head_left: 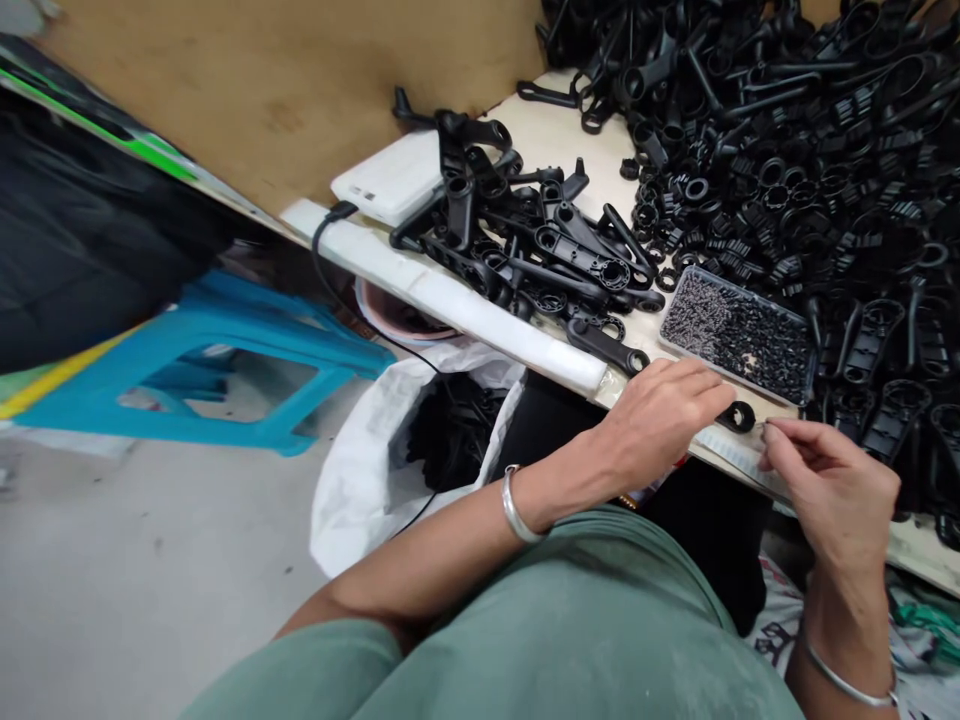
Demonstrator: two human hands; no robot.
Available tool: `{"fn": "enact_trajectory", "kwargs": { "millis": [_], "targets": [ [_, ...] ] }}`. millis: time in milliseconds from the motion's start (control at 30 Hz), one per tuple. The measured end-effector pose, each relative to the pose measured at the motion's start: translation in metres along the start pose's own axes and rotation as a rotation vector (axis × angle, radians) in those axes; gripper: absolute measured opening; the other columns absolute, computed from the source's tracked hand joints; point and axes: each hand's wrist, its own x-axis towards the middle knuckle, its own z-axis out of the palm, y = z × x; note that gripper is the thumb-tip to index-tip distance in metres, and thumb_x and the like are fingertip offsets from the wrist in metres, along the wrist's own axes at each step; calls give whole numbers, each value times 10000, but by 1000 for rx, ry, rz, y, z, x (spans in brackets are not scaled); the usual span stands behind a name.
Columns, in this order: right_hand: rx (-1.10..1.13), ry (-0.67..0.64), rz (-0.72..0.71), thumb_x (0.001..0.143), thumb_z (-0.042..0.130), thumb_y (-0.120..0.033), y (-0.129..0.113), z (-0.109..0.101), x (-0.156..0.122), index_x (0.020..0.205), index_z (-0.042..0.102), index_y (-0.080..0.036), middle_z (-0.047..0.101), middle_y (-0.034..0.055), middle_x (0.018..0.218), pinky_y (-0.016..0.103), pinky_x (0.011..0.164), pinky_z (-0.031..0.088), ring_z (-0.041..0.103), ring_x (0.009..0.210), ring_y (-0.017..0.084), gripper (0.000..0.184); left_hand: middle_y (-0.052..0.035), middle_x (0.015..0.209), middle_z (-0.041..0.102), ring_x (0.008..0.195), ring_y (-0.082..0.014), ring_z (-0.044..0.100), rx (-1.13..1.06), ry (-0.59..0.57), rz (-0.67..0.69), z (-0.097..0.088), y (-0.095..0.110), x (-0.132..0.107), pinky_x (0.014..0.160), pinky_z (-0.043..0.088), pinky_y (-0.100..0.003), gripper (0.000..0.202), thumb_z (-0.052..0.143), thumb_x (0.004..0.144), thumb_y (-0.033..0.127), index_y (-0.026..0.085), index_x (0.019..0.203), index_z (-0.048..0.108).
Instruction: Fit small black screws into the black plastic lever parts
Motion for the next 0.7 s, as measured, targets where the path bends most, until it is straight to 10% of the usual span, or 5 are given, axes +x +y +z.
{"fn": "enact_trajectory", "kwargs": {
  "millis": [700],
  "targets": [
    [-386, -55, -549, 943, 577, -162, -9, 10, -4, 894, 662, -174, 713, 30, 788, 243, 696, 515, 675, 695, 140, 99, -49, 934, 714, 916, -182, 629, -77, -2, -54, 13, 0, -12, 848, 512, -300, 184, 478, 966, 68, 135, 993, 647]
  ]
}}
